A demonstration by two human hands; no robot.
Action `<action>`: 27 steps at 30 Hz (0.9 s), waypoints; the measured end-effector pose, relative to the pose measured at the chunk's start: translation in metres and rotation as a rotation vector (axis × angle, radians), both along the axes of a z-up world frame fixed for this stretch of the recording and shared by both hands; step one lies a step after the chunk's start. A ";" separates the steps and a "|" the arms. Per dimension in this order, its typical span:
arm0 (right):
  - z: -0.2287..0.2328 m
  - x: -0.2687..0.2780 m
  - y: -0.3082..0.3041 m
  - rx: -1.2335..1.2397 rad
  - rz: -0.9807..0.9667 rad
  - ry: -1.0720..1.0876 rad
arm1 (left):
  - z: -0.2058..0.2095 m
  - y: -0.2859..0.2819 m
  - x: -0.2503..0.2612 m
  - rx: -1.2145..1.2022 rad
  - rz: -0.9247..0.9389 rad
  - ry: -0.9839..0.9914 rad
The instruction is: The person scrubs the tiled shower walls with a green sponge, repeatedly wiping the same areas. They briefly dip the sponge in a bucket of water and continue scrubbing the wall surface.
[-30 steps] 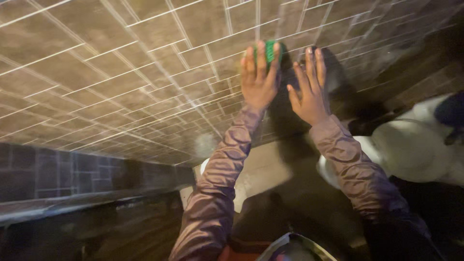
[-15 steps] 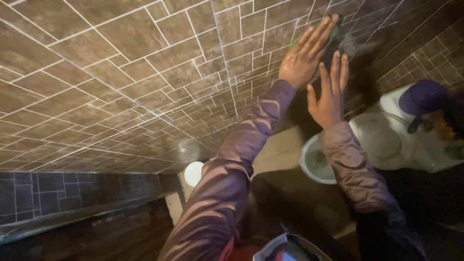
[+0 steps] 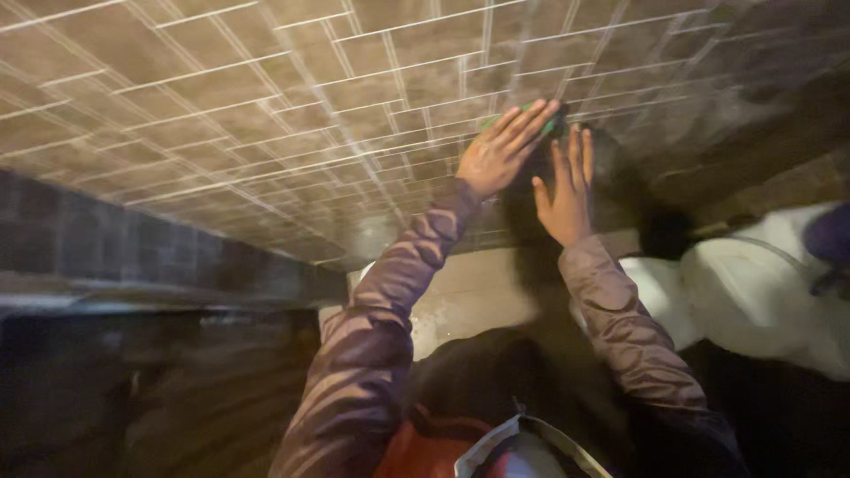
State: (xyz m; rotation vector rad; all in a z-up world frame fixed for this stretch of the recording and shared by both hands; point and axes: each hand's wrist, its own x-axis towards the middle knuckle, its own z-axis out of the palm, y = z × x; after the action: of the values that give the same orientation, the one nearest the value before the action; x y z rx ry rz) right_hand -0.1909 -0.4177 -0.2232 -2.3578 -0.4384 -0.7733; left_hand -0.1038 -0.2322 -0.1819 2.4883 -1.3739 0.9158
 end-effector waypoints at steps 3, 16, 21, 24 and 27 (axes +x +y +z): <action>-0.001 0.009 0.054 0.013 0.100 -0.029 | -0.010 0.066 -0.013 0.002 0.135 -0.045; 0.042 -0.007 0.297 0.009 0.383 -0.014 | -0.034 0.373 -0.069 -0.120 0.663 -0.129; 0.043 -0.015 0.335 0.013 0.389 -0.019 | -0.046 0.462 -0.082 -0.298 0.816 -0.030; 0.041 -0.020 0.344 0.003 0.392 0.009 | -0.046 0.491 -0.090 -0.463 0.901 0.016; 0.042 -0.028 0.355 0.020 0.400 0.029 | -0.047 0.504 -0.088 -0.557 0.935 -0.042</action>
State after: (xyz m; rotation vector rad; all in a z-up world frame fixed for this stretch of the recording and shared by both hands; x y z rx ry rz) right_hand -0.2186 -0.0626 -0.1812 -2.1594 -0.8522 -0.5500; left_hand -0.1916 0.2723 -0.2289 2.5638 0.1634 1.2535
